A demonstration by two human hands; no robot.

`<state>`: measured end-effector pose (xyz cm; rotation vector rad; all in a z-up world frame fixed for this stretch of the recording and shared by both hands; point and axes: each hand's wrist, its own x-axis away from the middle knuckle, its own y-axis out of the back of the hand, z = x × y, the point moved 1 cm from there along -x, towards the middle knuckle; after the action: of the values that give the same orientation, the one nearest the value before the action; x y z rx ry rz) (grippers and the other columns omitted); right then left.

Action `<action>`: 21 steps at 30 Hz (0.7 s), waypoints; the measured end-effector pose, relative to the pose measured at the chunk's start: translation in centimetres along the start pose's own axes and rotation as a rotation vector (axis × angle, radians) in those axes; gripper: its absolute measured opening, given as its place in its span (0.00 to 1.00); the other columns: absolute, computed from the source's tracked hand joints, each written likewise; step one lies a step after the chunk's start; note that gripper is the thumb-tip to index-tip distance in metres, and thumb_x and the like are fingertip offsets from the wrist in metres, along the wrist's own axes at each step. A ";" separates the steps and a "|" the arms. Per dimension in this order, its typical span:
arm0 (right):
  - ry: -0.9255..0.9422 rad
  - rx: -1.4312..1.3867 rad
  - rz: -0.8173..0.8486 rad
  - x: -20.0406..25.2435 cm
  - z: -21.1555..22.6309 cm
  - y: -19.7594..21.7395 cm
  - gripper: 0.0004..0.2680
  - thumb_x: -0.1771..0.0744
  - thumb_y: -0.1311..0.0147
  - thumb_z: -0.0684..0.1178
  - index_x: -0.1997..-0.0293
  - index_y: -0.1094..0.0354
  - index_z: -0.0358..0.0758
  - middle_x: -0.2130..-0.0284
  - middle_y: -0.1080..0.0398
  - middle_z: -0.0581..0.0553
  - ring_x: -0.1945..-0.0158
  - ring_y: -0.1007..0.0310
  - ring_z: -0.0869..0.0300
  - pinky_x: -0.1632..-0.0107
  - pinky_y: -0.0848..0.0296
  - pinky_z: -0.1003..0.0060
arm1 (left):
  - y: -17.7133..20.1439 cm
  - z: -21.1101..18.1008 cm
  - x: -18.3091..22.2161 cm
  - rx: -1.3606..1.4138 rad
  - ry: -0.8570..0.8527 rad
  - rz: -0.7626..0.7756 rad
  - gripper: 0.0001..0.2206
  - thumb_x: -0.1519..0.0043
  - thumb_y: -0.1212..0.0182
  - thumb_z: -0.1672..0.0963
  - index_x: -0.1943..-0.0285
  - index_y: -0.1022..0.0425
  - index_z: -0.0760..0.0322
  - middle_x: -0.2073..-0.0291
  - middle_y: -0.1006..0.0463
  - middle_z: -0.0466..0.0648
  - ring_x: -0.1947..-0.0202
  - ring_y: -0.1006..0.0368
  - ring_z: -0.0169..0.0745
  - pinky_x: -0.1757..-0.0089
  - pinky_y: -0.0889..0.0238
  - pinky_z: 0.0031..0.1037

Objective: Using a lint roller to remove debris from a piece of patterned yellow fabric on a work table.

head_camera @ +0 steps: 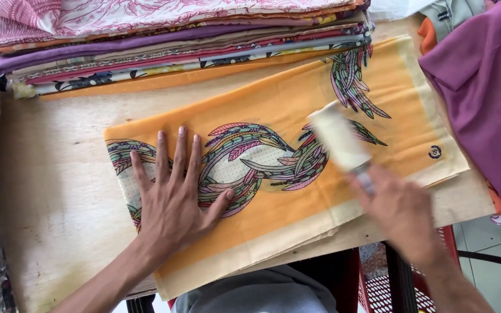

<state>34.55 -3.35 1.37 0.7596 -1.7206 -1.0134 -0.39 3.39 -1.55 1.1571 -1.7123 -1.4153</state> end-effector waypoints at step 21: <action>0.646 -0.045 -0.288 3.8 8.9 -0.6 0.11 0.31 0.47 0.63 0.66 0.36 0.51 0.77 0.30 0.56 0.80 0.29 0.62 0.83 0.32 0.59 | 0.2 2.1 -0.4 0.023 0.105 0.026 0.46 0.38 0.73 0.32 0.16 0.64 0.56 0.18 0.70 0.44 0.19 0.80 0.49 0.32 0.90 0.61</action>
<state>24.91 -4.30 0.76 1.1768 -1.0480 -0.8602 -2.13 4.60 -1.77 1.1958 -1.6692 -1.2992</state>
